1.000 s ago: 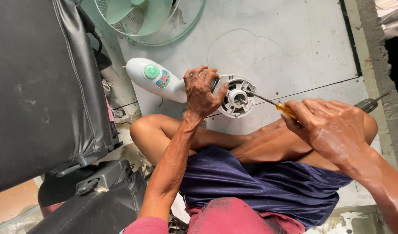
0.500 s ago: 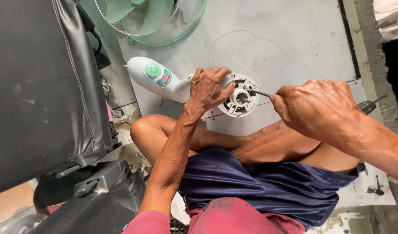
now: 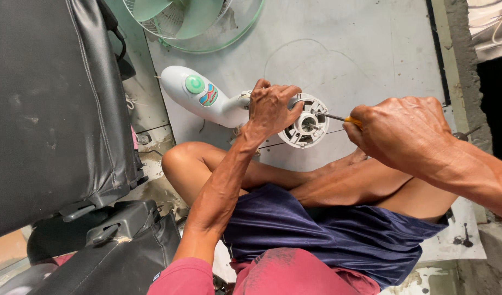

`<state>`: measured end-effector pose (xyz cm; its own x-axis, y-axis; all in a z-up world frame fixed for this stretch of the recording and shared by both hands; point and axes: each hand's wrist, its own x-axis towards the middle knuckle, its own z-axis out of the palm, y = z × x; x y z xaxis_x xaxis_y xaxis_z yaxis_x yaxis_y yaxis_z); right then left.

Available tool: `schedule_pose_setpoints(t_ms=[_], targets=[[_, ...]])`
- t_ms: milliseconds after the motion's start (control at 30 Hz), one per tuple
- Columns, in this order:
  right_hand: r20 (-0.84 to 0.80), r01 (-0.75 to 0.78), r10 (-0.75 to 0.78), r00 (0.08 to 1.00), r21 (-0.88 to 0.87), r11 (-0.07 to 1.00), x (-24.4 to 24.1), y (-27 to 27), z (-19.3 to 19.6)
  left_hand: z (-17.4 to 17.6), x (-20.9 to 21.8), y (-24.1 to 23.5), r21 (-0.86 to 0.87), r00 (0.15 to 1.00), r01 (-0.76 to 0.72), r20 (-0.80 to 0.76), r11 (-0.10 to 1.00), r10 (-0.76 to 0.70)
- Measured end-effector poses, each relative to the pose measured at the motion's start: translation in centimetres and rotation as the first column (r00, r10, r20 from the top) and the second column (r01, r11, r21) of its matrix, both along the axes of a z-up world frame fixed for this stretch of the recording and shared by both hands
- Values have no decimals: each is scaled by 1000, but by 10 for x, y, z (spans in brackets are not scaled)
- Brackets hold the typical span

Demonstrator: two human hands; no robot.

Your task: The person sits on the floor and disassembles a white electric fan using a screwdriver. They remove the front grille and the fan blades, then proceed to unscrew and remove the rear housing to access the motor components.

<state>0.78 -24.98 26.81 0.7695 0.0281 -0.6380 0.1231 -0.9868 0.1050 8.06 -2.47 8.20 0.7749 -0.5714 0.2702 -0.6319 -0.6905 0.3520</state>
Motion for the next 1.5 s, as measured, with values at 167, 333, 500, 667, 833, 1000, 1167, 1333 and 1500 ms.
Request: schedule_pose_setpoints(t_ms=[167, 333, 500, 667, 833, 1000, 1167, 1333, 1500], targets=[[59, -30, 30, 998, -11, 999, -5, -2, -8, -3, -2, 0, -17, 1000, 5, 29, 1000, -5], [82, -70, 72, 994, -37, 997, -9, -1, -14, -10, -1, 1, -27, 999, -15, 44, 1000, 16], [190, -116, 118, 975, -19, 993, -11, -10, -22, -7, -1, 0, -62, 999, -21, 41, 998, 24], [246, -223, 226, 942, -40, 974, -18, -17, -32, -12, -1, 1, -51, 1000, -21, 13, 998, 22], [71, -363, 365, 928, -44, 931, -13, -15, -20, -10, 0, 1, -53, 1000, -20, 0, 998, 20], [-92, 45, -39, 995, 69, 997, -3, -2, 0, -10, 4, 0, -7, 999, -33, -37, 999, 33], [-195, 136, -113, 974, 108, 985, 5, 2, 9, 11, 5, -8, 91, 977, 6, -212, 996, 14], [-164, 50, -39, 986, 60, 997, 8, 6, 3, 11, 9, -8, 184, 929, 134, -367, 974, -58], [-98, -56, 58, 993, 27, 998, 7, 6, -3, -14, 7, -9, 52, 956, 195, -231, 979, -178]])
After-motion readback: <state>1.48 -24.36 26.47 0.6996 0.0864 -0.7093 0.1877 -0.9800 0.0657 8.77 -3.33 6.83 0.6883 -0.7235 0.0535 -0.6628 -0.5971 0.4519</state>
